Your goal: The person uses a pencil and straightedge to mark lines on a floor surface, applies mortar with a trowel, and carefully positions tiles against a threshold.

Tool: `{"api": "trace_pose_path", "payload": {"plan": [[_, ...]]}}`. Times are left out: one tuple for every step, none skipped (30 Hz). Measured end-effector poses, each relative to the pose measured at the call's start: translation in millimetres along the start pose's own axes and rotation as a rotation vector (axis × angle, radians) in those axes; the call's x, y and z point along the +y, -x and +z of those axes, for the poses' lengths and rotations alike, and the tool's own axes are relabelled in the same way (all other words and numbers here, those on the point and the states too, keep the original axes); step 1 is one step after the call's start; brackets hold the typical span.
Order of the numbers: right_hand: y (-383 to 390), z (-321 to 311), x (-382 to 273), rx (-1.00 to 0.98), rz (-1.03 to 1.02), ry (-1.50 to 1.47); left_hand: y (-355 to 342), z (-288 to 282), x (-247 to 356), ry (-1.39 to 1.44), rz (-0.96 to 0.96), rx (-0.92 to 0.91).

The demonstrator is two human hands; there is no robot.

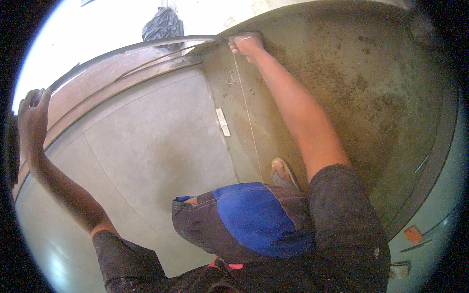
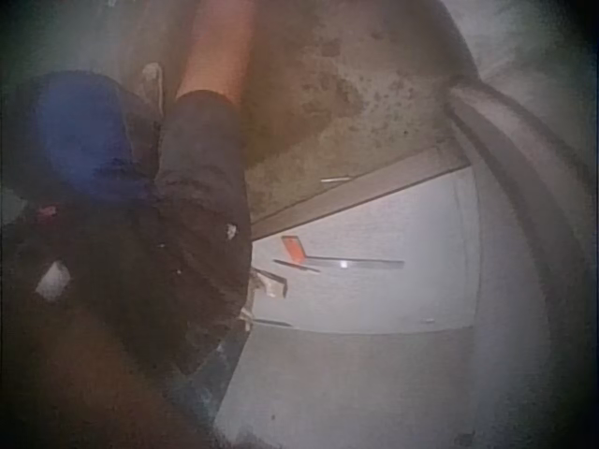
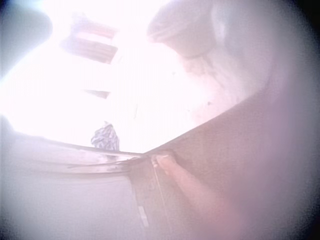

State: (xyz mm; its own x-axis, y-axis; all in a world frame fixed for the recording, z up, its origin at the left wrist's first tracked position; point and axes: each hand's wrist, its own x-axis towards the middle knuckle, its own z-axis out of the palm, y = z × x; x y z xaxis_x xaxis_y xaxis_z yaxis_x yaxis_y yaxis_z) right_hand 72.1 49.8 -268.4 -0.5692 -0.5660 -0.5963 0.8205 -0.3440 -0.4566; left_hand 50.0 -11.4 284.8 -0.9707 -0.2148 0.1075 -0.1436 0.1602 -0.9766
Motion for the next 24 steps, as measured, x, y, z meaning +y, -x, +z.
{"api": "trace_pose_path", "payload": {"plan": [[1, 0, 0, 0.005, -0.002, -0.011, -5, 3, 2, 0.011, -0.016, -0.021], [1, -1, 0, 0.003, 0.003, 0.002, -9, 6, 3, 0.023, -0.022, -0.033], [2, -1, -2, -0.004, 0.009, 0.015, -12, 8, 5, 0.029, -0.022, -0.040], [3, 0, -3, -0.012, 0.016, 0.028, -13, 13, 3, 0.039, -0.016, -0.037], [5, 1, -2, -0.015, 0.006, 0.030, -16, 19, 1, 0.050, -0.008, -0.034], [5, 1, -2, -0.015, -0.010, 0.031, -18, 21, 2, 0.065, -0.003, -0.025], [5, 0, -2, -0.014, -0.026, 0.033, -20, 21, 3, 0.070, -0.007, -0.046], [4, -2, -3, -0.015, -0.021, 0.041, -23, 20, 4, 0.075, -0.011, -0.067], [4, -2, -3, -0.019, -0.010, 0.050, -25, 21, 4, 0.078, -0.014, -0.093], [4, -2, -3, -0.022, 0.000, 0.059, -25, 24, 5, 0.094, -0.019, -0.089], [4, -2, -3, -0.019, 0.000, 0.059, -25, 29, 5, 0.110, -0.024, -0.085], [4, -1, -2, -0.019, -0.001, 0.058, -25, 32, 3, 0.124, -0.031, -0.081], [5, 0, -2, -0.019, -0.002, 0.057, -25, 36, 1, 0.140, -0.026, -0.073], [5, 0, -1, -0.021, -0.001, 0.064, -24, 40, -2, 0.156, -0.022, -0.064], [5, 0, -1, -0.019, -0.001, 0.071, -24, 42, -2, 0.175, -0.016, -0.054], [5, 0, -1, -0.017, -0.001, 0.079, -24, 43, -2, 0.167, -0.022, -0.074], [4, 0, -1, -0.020, 0.001, 0.076, -24, 42, -1, 0.158, -0.028, -0.094], [3, -1, -1, -0.021, 0.001, 0.072, -23, 40, 0, 0.152, -0.035, -0.113], [2, -1, -1, -0.023, 0.001, 0.069, -22, 38, 3, 0.154, -0.035, -0.121], [2, -2, -1, -0.022, 0.001, 0.074, -21, 34, 5, 0.156, -0.035, -0.130], [2, -2, -2, -0.026, 0.003, 0.079, -20, 33, 6, 0.156, -0.036, -0.141], [3, -2, -2, -0.029, 0.005, 0.084, -20, 34, 5, 0.161, -0.035, -0.142], [4, -1, -2, -0.027, -0.001, 0.082, -21, 35, 4, 0.167, -0.035, -0.143], [6, -1, -2, -0.024, -0.006, 0.079, -22, 36, 4, 0.173, -0.033, -0.144]]}}
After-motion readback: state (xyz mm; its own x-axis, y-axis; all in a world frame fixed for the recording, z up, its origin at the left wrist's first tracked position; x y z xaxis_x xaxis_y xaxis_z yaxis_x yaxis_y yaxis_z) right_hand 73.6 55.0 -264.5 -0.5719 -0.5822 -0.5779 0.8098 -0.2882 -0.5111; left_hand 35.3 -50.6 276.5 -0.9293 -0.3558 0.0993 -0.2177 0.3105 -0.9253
